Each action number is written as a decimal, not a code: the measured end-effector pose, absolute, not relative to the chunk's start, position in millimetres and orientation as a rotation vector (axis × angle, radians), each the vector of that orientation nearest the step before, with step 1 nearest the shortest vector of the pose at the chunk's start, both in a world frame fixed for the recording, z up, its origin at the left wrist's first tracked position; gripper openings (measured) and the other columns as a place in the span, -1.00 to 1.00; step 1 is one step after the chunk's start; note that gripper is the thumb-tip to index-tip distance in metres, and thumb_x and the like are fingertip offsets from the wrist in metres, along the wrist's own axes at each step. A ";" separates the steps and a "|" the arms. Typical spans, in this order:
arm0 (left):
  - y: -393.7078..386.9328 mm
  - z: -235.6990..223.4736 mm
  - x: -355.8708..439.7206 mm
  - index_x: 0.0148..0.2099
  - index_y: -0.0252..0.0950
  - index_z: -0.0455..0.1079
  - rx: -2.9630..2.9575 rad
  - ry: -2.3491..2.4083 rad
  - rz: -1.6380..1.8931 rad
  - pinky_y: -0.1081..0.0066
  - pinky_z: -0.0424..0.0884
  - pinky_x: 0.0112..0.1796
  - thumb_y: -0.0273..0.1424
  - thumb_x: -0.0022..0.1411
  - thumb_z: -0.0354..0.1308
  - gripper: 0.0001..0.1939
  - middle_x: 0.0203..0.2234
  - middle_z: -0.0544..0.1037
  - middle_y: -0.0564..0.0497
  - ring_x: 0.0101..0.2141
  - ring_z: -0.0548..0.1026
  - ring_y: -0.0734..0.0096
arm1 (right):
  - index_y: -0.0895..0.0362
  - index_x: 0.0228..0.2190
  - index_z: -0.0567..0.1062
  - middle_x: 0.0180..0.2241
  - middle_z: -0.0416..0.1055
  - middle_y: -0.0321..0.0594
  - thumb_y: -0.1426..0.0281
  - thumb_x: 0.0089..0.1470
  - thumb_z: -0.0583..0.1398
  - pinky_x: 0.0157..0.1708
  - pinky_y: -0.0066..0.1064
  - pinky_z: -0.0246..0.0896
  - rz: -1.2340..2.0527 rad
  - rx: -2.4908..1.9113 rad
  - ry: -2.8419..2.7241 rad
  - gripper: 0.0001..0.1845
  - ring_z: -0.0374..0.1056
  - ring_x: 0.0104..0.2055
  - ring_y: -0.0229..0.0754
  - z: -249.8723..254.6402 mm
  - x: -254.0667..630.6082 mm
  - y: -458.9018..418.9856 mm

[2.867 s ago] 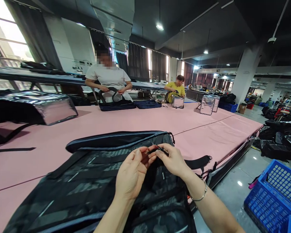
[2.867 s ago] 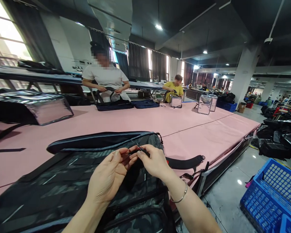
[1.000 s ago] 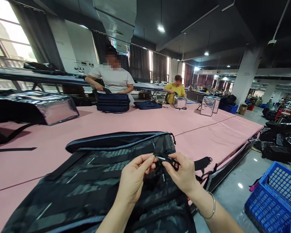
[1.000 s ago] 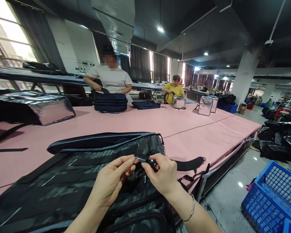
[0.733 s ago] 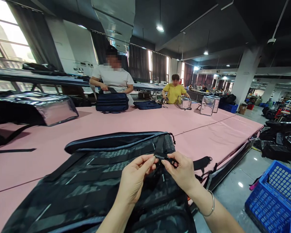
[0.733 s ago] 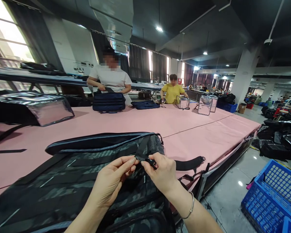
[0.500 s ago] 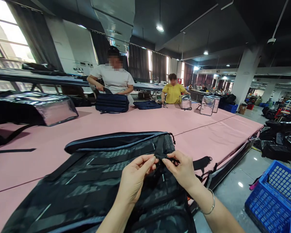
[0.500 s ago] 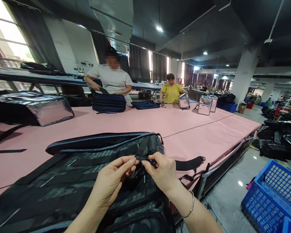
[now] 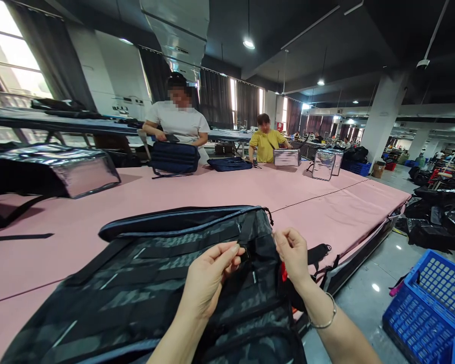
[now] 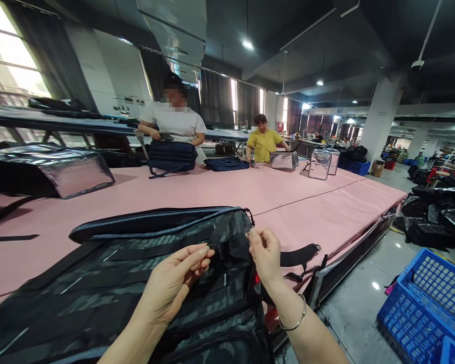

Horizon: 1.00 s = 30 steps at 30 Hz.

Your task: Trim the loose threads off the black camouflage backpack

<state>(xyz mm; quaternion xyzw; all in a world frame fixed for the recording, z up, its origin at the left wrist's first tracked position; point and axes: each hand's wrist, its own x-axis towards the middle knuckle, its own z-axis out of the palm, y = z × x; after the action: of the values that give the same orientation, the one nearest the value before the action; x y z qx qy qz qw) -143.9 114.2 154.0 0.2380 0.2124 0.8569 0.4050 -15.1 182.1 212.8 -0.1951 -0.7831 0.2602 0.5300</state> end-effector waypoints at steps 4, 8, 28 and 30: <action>114.2 153.7 -145.5 -0.47 -0.37 0.45 0.605 0.539 2.148 0.48 0.32 -0.56 -0.29 -0.40 0.44 -0.62 -0.57 0.53 -0.05 -0.60 0.37 0.50 | 0.15 -0.35 0.42 -0.68 0.03 -0.49 0.09 -0.07 0.23 -0.66 -0.52 -0.12 0.589 -0.544 -1.944 -0.62 -0.04 -0.66 -0.38 215.6 -15.6 185.9; 120.5 147.7 -147.4 -0.44 -0.38 0.44 0.608 0.520 2.108 0.53 0.29 -0.55 -0.28 -0.35 0.42 -0.61 -0.57 0.52 -0.03 -0.60 0.36 0.54 | 0.14 -0.30 0.42 -0.65 0.15 -0.46 0.28 -0.07 0.24 -0.55 -0.49 0.01 0.405 -0.621 -2.003 -0.74 0.08 -0.59 -0.33 211.0 -16.4 190.7; 94.3 151.2 -187.3 -0.52 -0.23 0.33 1.059 1.613 2.180 0.43 0.37 -0.45 -0.16 -0.03 -0.03 -0.73 -0.63 0.48 0.04 -0.55 0.46 0.35 | 0.20 -0.20 0.45 -0.21 0.49 -0.06 0.14 0.01 0.21 -0.08 -0.25 0.27 0.480 -0.566 -1.972 -0.58 0.40 -0.13 -0.04 183.6 19.0 218.0; 86.5 138.2 -211.8 -0.45 -0.22 0.36 0.944 1.842 2.200 0.39 0.39 -0.37 -0.18 0.01 -0.06 -0.73 -0.55 0.53 0.00 -0.44 0.51 0.28 | 0.19 -0.25 0.46 -0.25 0.50 -0.08 0.13 0.02 0.19 -0.10 -0.26 0.27 0.450 -0.587 -2.004 -0.61 0.41 -0.16 -0.04 182.7 22.1 214.1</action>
<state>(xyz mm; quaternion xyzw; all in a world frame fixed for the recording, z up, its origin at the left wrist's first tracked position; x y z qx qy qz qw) -211.8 86.5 138.2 0.3119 0.6088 0.7269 0.0605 22.1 214.1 182.7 -0.2407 -0.8221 0.1845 0.4818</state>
